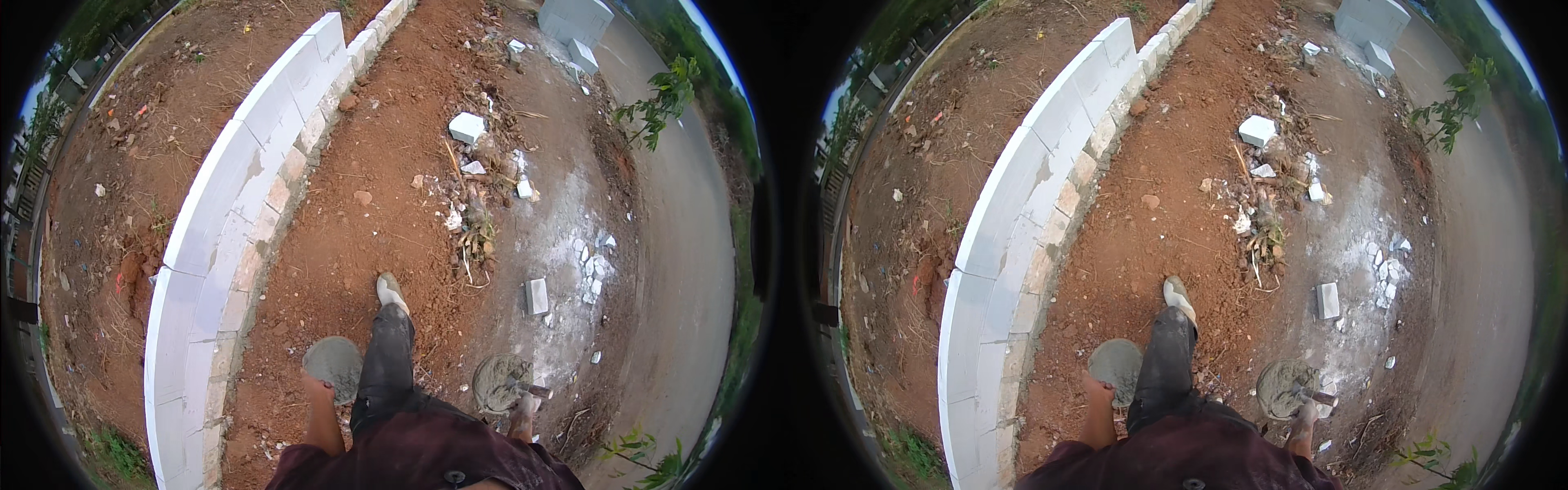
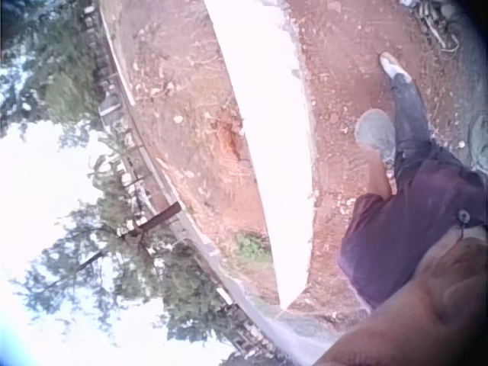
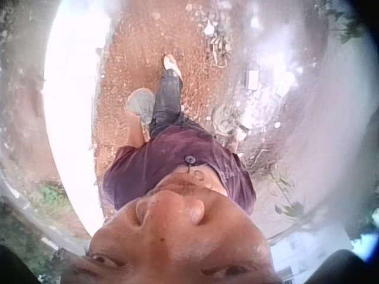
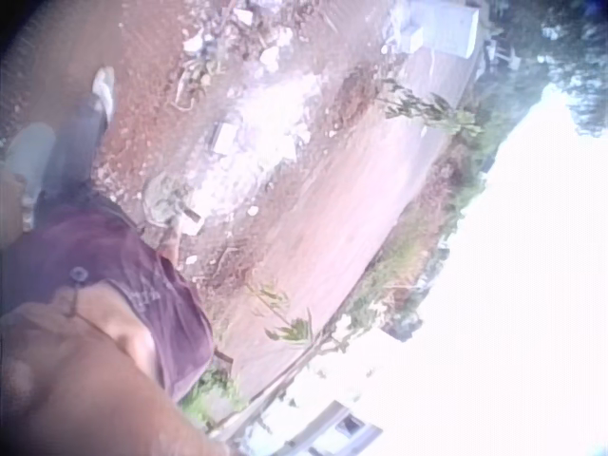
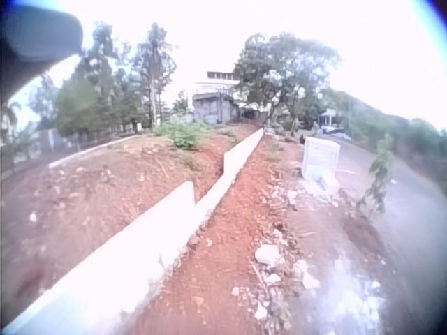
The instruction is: The person places white concrete blocks along a trench and uses a trowel to apply mortar between them. The person scoops mortar from a bucket and spreads it along the joints of the blocks, then smooths the surface.
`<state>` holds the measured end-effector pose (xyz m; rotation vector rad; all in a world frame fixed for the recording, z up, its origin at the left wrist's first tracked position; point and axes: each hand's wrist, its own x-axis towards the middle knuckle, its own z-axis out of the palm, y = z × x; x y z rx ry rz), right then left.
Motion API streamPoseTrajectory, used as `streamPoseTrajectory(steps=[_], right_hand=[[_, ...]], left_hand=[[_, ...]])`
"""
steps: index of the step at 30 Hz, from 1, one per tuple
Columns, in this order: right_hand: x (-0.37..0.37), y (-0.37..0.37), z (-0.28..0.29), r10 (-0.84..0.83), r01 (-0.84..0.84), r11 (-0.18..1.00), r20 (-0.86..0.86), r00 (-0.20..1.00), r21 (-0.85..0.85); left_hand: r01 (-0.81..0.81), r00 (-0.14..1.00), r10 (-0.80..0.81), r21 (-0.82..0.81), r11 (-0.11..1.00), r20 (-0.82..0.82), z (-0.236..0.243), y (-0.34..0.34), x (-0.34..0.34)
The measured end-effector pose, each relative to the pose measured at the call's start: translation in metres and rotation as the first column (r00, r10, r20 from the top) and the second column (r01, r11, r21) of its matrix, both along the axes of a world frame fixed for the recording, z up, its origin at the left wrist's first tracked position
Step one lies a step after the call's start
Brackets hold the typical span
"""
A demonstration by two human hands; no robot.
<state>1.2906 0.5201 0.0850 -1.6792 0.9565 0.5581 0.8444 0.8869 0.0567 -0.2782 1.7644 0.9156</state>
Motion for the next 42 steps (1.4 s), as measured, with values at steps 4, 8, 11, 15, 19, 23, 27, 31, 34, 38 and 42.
streamPoseTrajectory(steps=[4, 8, 11, 15, 19, 23, 27, 31, 34, 38, 42], right_hand=[[0.085, 0.091, 0.040, -0.020, 0.020, 0.999, 0.004, 1.000, -0.033], [0.140, 0.186, 0.069, 0.072, -0.071, 0.997, -0.061, 0.995, 0.033], [0.193, 0.246, 0.079, 0.162, -0.159, 0.983, -0.026, 0.986, 0.090], [0.227, 0.388, 0.080, 0.202, -0.196, 0.978, -0.097, 0.975, 0.068], [0.301, 0.534, 0.074, 0.207, -0.203, 0.977, -0.080, 0.975, 0.060], [0.286, 0.591, 0.086, 0.225, -0.210, 0.971, -0.144, 0.964, 0.112], [0.313, 0.665, 0.119, 0.260, -0.254, 0.964, -0.092, 0.961, 0.075], [0.354, 0.730, 0.135, 0.360, -0.356, 0.931, -0.054, 0.931, 0.079], [0.382, 0.772, 0.147, 0.374, -0.371, 0.926, -0.038, 0.927, 0.066], [0.405, 0.843, 0.166, 0.440, -0.433, 0.890, -0.026, 0.897, 0.141], [0.442, 0.931, 0.188, 0.524, -0.517, 0.844, -0.018, 0.851, 0.142]], left_hand=[[-0.006, 0.996, 0.010, -0.041, 0.999, 0.092, 0.022, 0.098, 0.072], [0.002, 0.996, 0.000, -0.020, 1.000, 0.093, 0.064, 0.204, 0.122], [0.029, 0.994, -0.036, 0.063, 0.998, 0.106, 0.071, 0.278, 0.180], [-0.020, 1.000, 0.018, -0.074, 0.997, -0.024, 0.064, 0.380, 0.211], [-0.050, 0.997, 0.052, -0.042, 0.998, 0.053, 0.061, 0.478, 0.259], [-0.043, 0.995, 0.038, 0.048, 0.998, 0.094, 0.091, 0.539, 0.272], [-0.081, 0.995, 0.079, 0.022, 0.996, 0.066, 0.152, 0.592, 0.295], [-0.116, 0.990, 0.111, 0.049, 0.992, 0.090, 0.203, 0.643, 0.323], [-0.144, 0.987, 0.144, -0.005, 0.990, 0.075, 0.223, 0.680, 0.344], [-0.137, 0.990, 0.137, 0.020, 0.990, 0.024, 0.223, 0.712, 0.357], [-0.186, 0.983, 0.185, -0.084, 0.979, -0.024, 0.214, 0.765, 0.398]])
